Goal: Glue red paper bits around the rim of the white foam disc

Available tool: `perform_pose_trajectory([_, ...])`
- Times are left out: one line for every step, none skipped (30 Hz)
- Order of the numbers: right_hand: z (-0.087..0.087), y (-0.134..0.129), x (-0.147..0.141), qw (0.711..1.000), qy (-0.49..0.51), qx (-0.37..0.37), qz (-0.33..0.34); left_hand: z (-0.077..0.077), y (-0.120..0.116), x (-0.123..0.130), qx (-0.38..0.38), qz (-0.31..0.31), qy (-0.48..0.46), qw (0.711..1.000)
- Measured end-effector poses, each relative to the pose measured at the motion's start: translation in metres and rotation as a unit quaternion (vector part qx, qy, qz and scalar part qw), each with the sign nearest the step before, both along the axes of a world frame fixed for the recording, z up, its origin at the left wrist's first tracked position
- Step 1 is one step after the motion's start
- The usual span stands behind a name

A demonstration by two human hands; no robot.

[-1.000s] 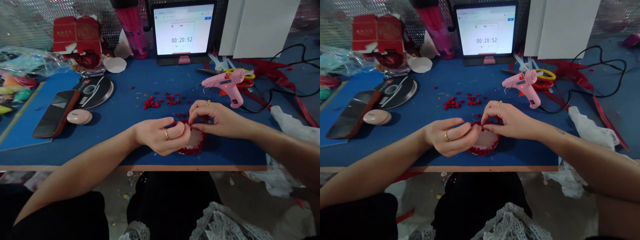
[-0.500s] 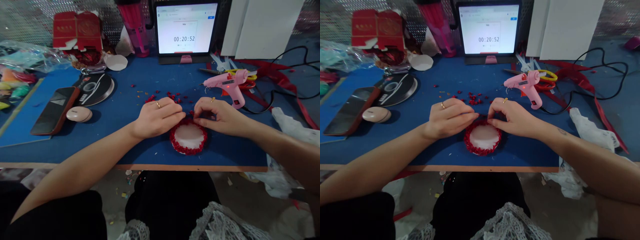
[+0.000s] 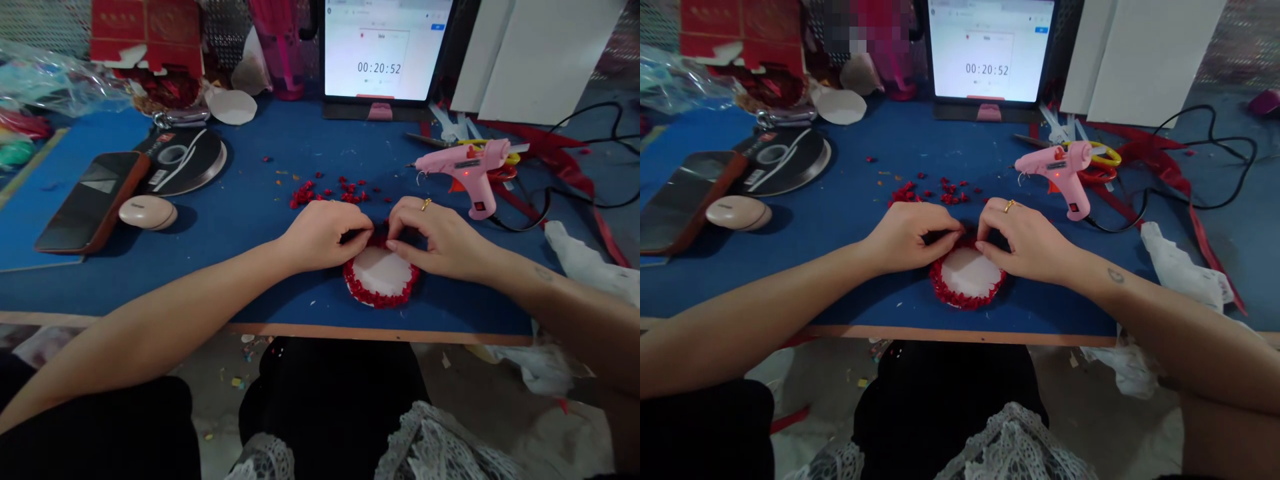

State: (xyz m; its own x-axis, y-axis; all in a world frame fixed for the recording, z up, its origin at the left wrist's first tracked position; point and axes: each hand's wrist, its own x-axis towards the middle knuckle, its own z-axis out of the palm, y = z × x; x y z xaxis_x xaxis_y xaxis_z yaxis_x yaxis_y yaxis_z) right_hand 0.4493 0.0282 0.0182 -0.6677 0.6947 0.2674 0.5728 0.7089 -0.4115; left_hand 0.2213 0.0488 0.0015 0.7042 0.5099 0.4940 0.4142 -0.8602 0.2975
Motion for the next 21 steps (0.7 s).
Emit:
perform_pose_trajectory([0.0, -0.0002, -0.0004, 1.0, -0.004, 0.006, 0.001, 0.0001, -0.0002, 0.0001, -0.001, 0.001, 0.003, 1.0])
perform_pose_trajectory([0.0, -0.0004, -0.0008, 1.0, -0.007, 0.012, 0.002, 0.0002, -0.0005, 0.0003, -0.002, 0.002, 0.005, 1.0])
perform_pose_trajectory([0.0, -0.0007, -0.0011, 1.0, -0.011, 0.016, 0.003, 0.0004, -0.0009, 0.0004, -0.003, 0.003, 0.006, 1.0])
perform_pose_trajectory([-0.0001, -0.001, -0.0013, 1.0, -0.014, 0.021, 0.003, 0.0005, -0.0013, 0.0006, -0.003, 0.004, 0.008, 1.0])
perform_pose_trajectory([-0.0001, -0.0013, -0.0016, 0.999, -0.018, 0.026, 0.003, 0.0007, -0.0017, 0.0007, -0.004, 0.004, 0.01, 1.0])
perform_pose_trajectory([-0.0002, -0.0017, -0.0018, 0.999, -0.021, 0.033, 0.001, 0.0008, -0.0019, 0.0008, -0.006, 0.005, 0.012, 1.0])
perform_pose_trajectory([-0.0002, -0.0021, -0.0021, 0.999, -0.021, 0.042, -0.001, 0.001, -0.0022, 0.0009, -0.008, 0.005, 0.013, 1.0])
perform_pose_trajectory([-0.0002, -0.0025, -0.0024, 0.998, -0.022, 0.051, -0.003, 0.0011, -0.0024, 0.001, -0.011, 0.005, 0.015, 1.0])
perform_pose_trajectory([-0.0002, -0.0029, -0.0028, 0.998, -0.024, 0.059, -0.004, 0.0012, -0.0026, 0.0011, -0.014, 0.005, 0.017, 1.0])
perform_pose_trajectory([-0.0001, -0.0034, -0.0033, 0.997, -0.025, 0.066, -0.005, 0.0013, -0.0027, 0.0012, -0.017, 0.005, 0.019, 1.0])
perform_pose_trajectory([0.0002, -0.004, -0.0038, 0.997, -0.029, 0.071, -0.005, 0.0014, -0.0029, 0.0012, -0.019, 0.005, 0.02, 1.0])
perform_pose_trajectory([0.0004, -0.0046, -0.0044, 0.997, -0.033, 0.074, -0.006, 0.0015, -0.0031, 0.0013, -0.022, 0.004, 0.021, 1.0])
perform_pose_trajectory([0.0007, -0.0052, -0.005, 0.996, -0.039, 0.075, -0.007, 0.0016, -0.0032, 0.0013, -0.024, 0.002, 0.022, 0.999])
perform_pose_trajectory([0.001, -0.0059, -0.0056, 0.996, -0.044, 0.076, -0.009, 0.0016, -0.0033, 0.0013, -0.025, 0.0, 0.021, 0.999])
perform_pose_trajectory([0.0013, -0.0065, -0.0062, 0.996, -0.049, 0.076, -0.011, 0.0016, -0.0033, 0.0014, -0.025, -0.002, 0.02, 1.0])
perform_pose_trajectory([0.0014, -0.007, -0.0067, 0.996, -0.054, 0.076, -0.013, 0.0016, -0.0033, 0.0014, -0.023, -0.003, 0.018, 1.0])
perform_pose_trajectory([0.0015, -0.0073, -0.007, 0.995, -0.058, 0.076, -0.017, 0.0015, -0.0033, 0.0015, -0.022, -0.004, 0.016, 1.0])
perform_pose_trajectory([0.0015, -0.0073, -0.007, 0.995, -0.061, 0.075, -0.021, 0.0014, -0.0033, 0.0016, -0.02, -0.003, 0.015, 1.0])
perform_pose_trajectory([0.0016, -0.007, -0.0066, 0.995, -0.06, 0.073, -0.024, 0.0013, -0.0033, 0.0017, -0.019, -0.003, 0.014, 1.0])
perform_pose_trajectory([0.0017, -0.0062, -0.0059, 0.996, -0.056, 0.069, -0.026, 0.0011, -0.0034, 0.0018, -0.018, -0.003, 0.013, 1.0])
perform_pose_trajectory([0.002, -0.0051, -0.0048, 0.996, -0.05, 0.063, -0.026, 0.001, -0.0034, 0.0018, -0.018, -0.003, 0.013, 1.0])
